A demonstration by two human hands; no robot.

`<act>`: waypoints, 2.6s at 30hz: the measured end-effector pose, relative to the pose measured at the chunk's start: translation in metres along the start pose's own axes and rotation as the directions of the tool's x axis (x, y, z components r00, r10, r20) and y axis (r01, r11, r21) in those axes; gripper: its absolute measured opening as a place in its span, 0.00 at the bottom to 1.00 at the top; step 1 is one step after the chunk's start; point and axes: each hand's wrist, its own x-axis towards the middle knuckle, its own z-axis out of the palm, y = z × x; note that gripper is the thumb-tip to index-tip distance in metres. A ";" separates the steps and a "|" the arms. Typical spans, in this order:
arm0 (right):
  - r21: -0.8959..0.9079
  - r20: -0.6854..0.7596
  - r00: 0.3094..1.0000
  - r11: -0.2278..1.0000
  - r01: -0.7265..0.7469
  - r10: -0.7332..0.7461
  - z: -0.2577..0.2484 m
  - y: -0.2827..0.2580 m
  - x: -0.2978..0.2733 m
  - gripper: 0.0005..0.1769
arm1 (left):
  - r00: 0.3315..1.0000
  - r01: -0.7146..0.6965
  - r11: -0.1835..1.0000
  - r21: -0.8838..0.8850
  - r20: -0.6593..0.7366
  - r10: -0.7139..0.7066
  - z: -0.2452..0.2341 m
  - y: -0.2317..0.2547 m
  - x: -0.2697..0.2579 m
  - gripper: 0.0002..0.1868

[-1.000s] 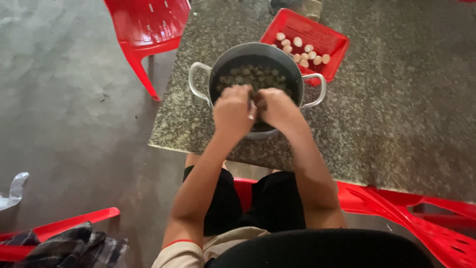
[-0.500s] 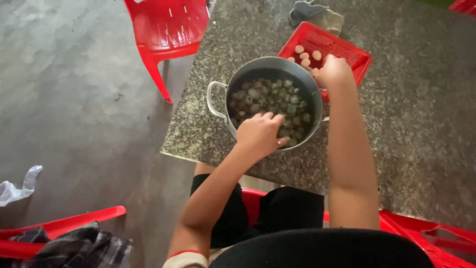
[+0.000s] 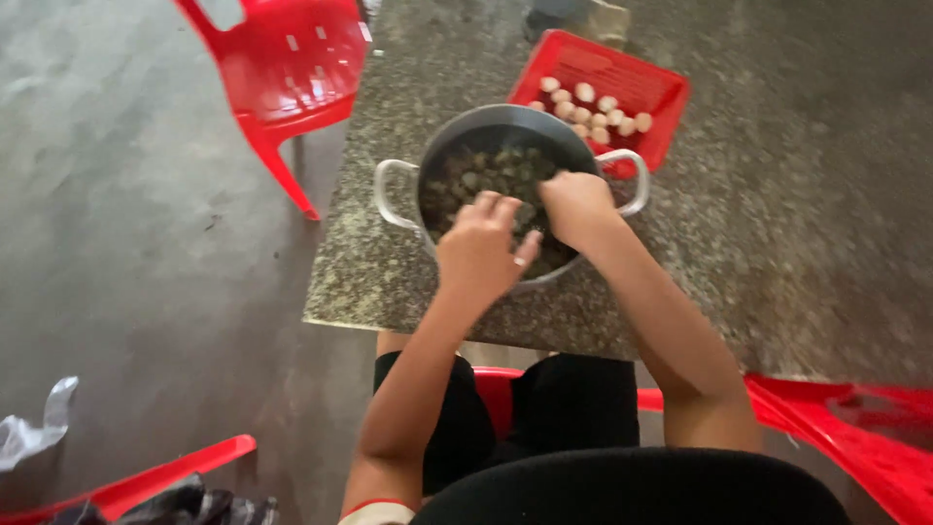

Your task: The person is peeling boiled quail eggs by hand and placing them into a red plastic basket.

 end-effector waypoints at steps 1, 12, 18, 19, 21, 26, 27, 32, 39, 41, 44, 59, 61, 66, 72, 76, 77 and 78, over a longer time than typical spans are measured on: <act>-0.004 0.009 1.000 1.000 -0.017 0.017 -0.009 0.003 -0.006 0.05 | 1.000 -0.014 1.000 -0.012 0.008 0.014 0.006 0.001 0.000 0.25; 0.462 -0.311 0.948 0.883 0.084 0.073 -0.059 -0.004 -0.033 0.21 | 0.979 -0.042 0.998 0.049 -0.198 0.051 0.017 -0.011 -0.003 0.22; 0.513 -0.287 0.955 0.855 0.081 0.082 -0.048 0.000 -0.054 0.17 | 0.984 -0.148 0.988 0.044 -0.092 0.152 0.011 -0.006 -0.009 0.18; 0.513 -0.282 0.956 0.855 0.078 0.082 -0.043 0.002 -0.054 0.17 | 0.985 -0.148 0.988 0.040 -0.088 0.151 0.014 -0.006 -0.009 0.18; 0.462 -0.372 0.923 0.882 0.095 0.095 -0.032 0.002 -0.052 0.19 | 0.989 -0.128 0.991 0.034 -0.074 0.130 0.018 -0.009 -0.008 0.18; 0.425 -0.394 0.917 0.898 0.116 0.068 -0.035 -0.003 -0.055 0.23 | 0.990 -0.112 0.994 0.017 -0.082 0.113 0.020 -0.013 -0.010 0.18; 0.423 -0.391 0.917 0.900 0.101 0.081 -0.037 -0.006 -0.054 0.25 | 0.988 -0.107 0.994 0.031 -0.108 0.110 0.019 -0.013 -0.010 0.18; 0.685 -0.250 0.962 0.722 0.095 0.110 -0.064 -0.016 -0.058 0.22 | 0.971 -0.152 0.983 -0.099 -0.198 0.130 0.000 -0.019 -0.009 0.15; 0.720 -0.167 0.982 0.692 0.057 0.092 -0.087 -0.022 -0.070 0.18 | 0.963 -0.246 0.940 -0.235 -0.171 0.209 -0.009 -0.027 -0.002 0.06; 0.734 -0.189 0.978 0.675 0.079 0.091 -0.084 -0.022 -0.070 0.16 | 0.966 -0.245 0.934 -0.260 -0.147 0.213 -0.007 -0.029 -0.003 0.07; 0.748 -0.244 0.967 0.650 0.135 0.079 -0.078 -0.021 -0.067 0.13 | 0.966 -0.250 0.929 -0.274 -0.139 0.218 -0.005 -0.031 -0.003 0.08; 0.754 -0.367 0.930 0.591 0.286 0.018 -0.103 -0.026 -0.074 0.14 | 0.951 -0.233 0.930 -0.285 -0.268 0.157 0.006 -0.030 -0.007 0.03; 0.755 -0.377 0.926 0.584 0.298 0.016 -0.106 -0.026 -0.074 0.14 | 0.948 -0.236 0.923 -0.304 -0.280 0.150 0.006 -0.030 -0.007 0.05; 0.743 -0.406 0.914 0.588 0.320 0.016 -0.094 -0.023 -0.073 0.15 | 0.920 -0.340 0.876 -0.343 -0.316 0.233 -0.003 -0.029 -0.004 0.06; 0.714 -0.450 0.893 0.603 0.357 0.004 -0.089 -0.022 -0.068 0.13 | 0.937 -0.329 0.886 -0.327 -0.227 0.264 0.000 -0.033 -0.002 0.07; 0.725 -0.453 0.891 0.596 0.347 0.032 -0.086 -0.023 -0.072 0.13 | 0.944 -0.299 0.894 -0.333 -0.241 0.226 -0.012 -0.024 -0.004 0.08; 0.719 -0.448 0.893 0.608 0.337 0.036 -0.085 -0.023 -0.072 0.13 | 0.943 -0.302 0.899 -0.317 -0.240 0.232 -0.009 -0.025 -0.003 0.06; 0.713 -0.444 0.895 0.620 0.326 0.040 -0.084 -0.023 -0.073 0.12 | 0.941 -0.304 0.903 -0.303 -0.240 0.237 -0.006 -0.026 -0.003 0.05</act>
